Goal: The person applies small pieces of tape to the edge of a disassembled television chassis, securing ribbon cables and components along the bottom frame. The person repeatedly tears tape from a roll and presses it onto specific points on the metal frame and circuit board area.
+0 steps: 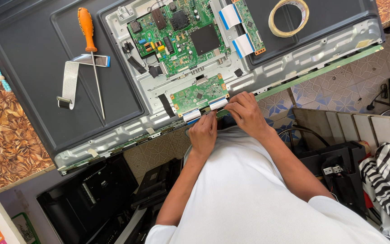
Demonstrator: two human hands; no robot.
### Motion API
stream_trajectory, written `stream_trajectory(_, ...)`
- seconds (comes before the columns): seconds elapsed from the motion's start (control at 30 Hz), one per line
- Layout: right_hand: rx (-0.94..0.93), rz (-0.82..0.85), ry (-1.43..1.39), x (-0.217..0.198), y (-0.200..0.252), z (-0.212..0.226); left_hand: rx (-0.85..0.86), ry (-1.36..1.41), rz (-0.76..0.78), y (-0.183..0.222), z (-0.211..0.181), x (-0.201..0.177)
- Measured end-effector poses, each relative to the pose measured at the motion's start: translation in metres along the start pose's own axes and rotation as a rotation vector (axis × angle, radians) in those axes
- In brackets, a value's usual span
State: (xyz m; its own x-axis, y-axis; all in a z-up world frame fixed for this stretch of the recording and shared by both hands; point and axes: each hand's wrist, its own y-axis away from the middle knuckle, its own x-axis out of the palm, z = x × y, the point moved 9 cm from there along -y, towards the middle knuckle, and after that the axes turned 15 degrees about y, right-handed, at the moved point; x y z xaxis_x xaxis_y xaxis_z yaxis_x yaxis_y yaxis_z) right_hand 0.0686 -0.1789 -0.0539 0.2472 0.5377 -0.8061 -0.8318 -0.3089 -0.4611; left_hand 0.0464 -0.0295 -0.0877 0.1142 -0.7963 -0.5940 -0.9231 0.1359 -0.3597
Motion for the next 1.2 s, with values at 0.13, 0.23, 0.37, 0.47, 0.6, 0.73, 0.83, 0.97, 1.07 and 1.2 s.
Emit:
stream_trajectory(0.13, -0.014, -0.010, -0.003, 0.000, 0.002, 0.001, -0.014, 0.025, -0.010, 0.001, 0.002, 0.000)
stream_trajectory(0.23, -0.018, 0.004, -0.006, 0.003, 0.003, 0.000, -0.032, -0.003, -0.026, 0.004, 0.006, 0.001)
stream_trajectory(0.37, -0.022, -0.002, 0.000, 0.003, 0.003, -0.002, -0.032, 0.007, -0.041, 0.003, 0.004, -0.002)
stream_trajectory(0.47, -0.019, -0.004, 0.008, 0.002, 0.002, -0.003, -0.032, 0.022, -0.045, 0.001, 0.001, -0.006)
stream_trajectory(0.6, -0.019, -0.003, 0.022, 0.004, 0.003, -0.003, -0.015, -0.005, -0.040, 0.005, 0.005, 0.000)
stream_trajectory(0.73, -0.019, 0.006, 0.018, 0.004, 0.004, -0.002, -0.015, -0.026, -0.047, 0.005, 0.005, 0.000)
stream_trajectory(0.83, -0.031, -0.005, 0.031, 0.003, 0.004, -0.001, -0.016, 0.003, -0.033, 0.003, 0.001, -0.003)
stream_trajectory(0.97, -0.036, -0.005, 0.030, 0.002, 0.005, 0.000, -0.014, 0.010, -0.038, 0.003, -0.001, -0.005)
stream_trajectory(1.07, -0.042, 0.001, 0.027, -0.003, 0.004, 0.005, -0.025, -0.009, -0.038, 0.006, -0.002, -0.006)
stream_trajectory(1.2, -0.039, 0.002, 0.024, -0.009, -0.001, 0.008, -0.017, -0.006, -0.062, 0.008, 0.003, -0.004)
